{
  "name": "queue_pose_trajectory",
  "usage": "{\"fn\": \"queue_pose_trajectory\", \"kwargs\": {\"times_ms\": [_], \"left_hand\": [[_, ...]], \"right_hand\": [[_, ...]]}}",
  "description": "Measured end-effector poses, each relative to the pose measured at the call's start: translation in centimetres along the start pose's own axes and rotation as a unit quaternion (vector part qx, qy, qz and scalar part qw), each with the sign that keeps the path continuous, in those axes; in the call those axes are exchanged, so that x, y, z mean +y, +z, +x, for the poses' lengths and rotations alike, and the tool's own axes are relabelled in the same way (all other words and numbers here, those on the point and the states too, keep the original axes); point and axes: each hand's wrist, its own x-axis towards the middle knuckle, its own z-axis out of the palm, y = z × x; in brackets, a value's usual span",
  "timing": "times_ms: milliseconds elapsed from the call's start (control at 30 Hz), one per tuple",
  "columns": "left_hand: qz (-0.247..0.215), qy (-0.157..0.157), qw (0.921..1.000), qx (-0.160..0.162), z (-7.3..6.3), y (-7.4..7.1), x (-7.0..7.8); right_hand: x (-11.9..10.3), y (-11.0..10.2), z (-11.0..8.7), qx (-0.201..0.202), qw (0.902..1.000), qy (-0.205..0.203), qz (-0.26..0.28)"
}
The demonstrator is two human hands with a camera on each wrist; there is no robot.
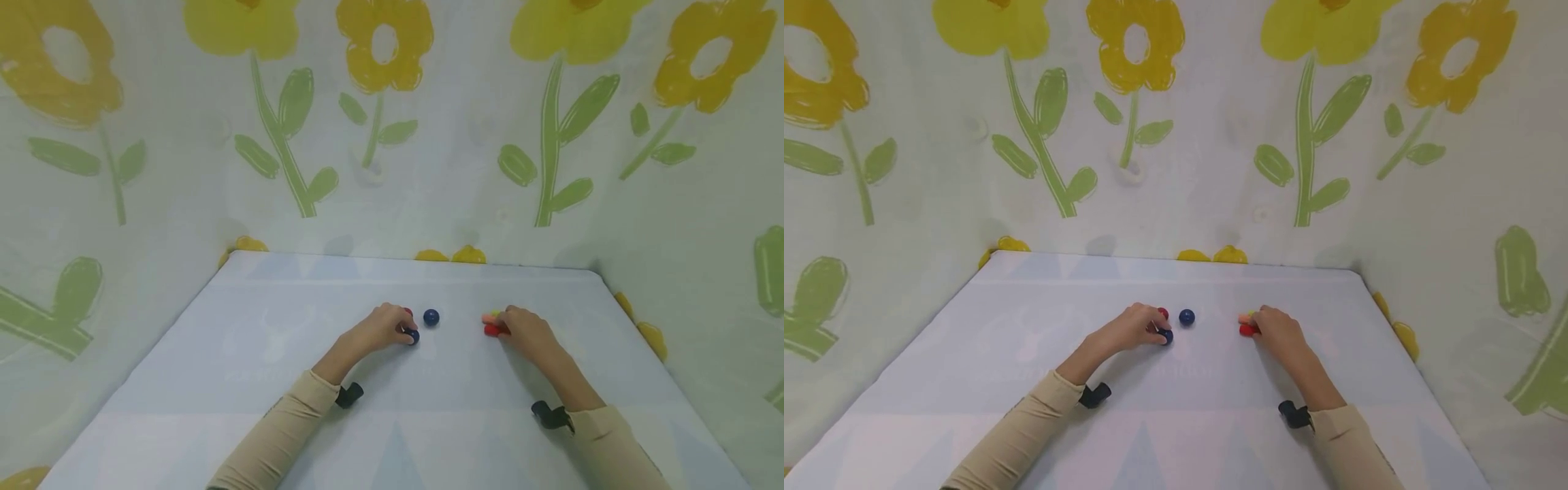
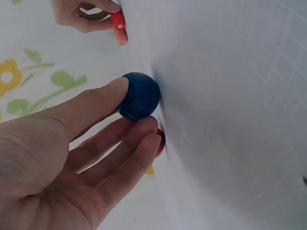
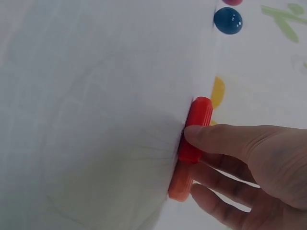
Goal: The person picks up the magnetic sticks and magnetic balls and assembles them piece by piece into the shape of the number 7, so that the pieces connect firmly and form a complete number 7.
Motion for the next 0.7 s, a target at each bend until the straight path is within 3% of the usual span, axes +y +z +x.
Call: {"fn": "queue_pose_trajectory", "kwargs": {"times_ms": [367,700], "left_hand": [[-0.013,-0.017,0.9998,-0.006,-0.1,0.4,0.1],[0.0,0.006,0.9999,0.012,-0.1,0.1,0.2]], "right_hand": [[-0.7,0.0,-0.3,-0.001,0.9999,-0.002,0.014],[-3.5,-0.9,-0.3,-0.001,0.9986,-0.014,0.05]]}}
